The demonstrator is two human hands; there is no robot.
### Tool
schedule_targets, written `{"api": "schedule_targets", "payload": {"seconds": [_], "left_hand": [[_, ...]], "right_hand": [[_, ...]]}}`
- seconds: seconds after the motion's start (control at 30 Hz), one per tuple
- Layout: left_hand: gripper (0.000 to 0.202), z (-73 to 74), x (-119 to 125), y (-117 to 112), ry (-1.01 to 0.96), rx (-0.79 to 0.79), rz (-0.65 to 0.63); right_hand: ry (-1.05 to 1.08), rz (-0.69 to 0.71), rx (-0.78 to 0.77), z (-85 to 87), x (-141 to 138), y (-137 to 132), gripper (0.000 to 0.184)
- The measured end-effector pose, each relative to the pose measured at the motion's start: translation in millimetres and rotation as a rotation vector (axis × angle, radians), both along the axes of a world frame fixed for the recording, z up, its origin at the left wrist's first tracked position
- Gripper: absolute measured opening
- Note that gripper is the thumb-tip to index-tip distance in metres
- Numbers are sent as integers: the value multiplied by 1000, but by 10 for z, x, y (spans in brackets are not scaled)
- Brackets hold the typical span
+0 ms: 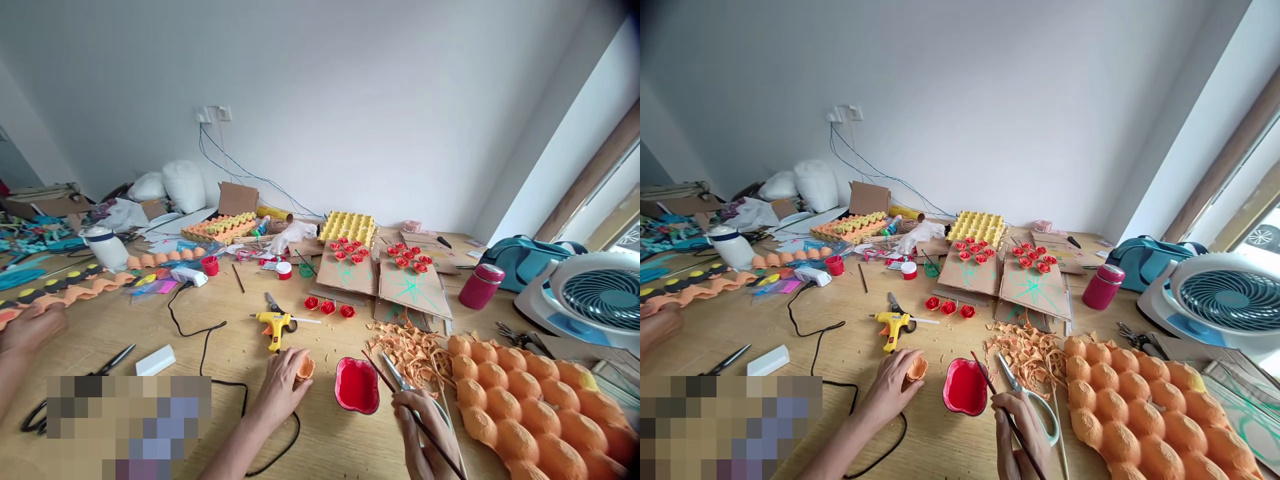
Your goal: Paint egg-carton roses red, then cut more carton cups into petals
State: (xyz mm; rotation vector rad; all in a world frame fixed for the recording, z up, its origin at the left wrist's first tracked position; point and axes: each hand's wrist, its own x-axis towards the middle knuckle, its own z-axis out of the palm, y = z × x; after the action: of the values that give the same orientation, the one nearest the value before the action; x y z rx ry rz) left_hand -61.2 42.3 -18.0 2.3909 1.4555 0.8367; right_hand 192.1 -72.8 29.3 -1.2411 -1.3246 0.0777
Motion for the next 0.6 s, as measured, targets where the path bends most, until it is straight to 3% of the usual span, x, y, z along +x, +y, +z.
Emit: {"api": "schedule_targets", "payload": {"seconds": [0.1,0.3,0.6], "left_hand": [[57,18,-10,-24,-23,-11,-24],[58,56,-29,-53,-51,-2,-44],[43,-87,-83,60,-122,178,-72]], "right_hand": [[-8,26,7,-14,-19,-1,24],[-86,35,-13,-92,33,-87,36],[-168,-45,-16,0,338,-381,14]]}}
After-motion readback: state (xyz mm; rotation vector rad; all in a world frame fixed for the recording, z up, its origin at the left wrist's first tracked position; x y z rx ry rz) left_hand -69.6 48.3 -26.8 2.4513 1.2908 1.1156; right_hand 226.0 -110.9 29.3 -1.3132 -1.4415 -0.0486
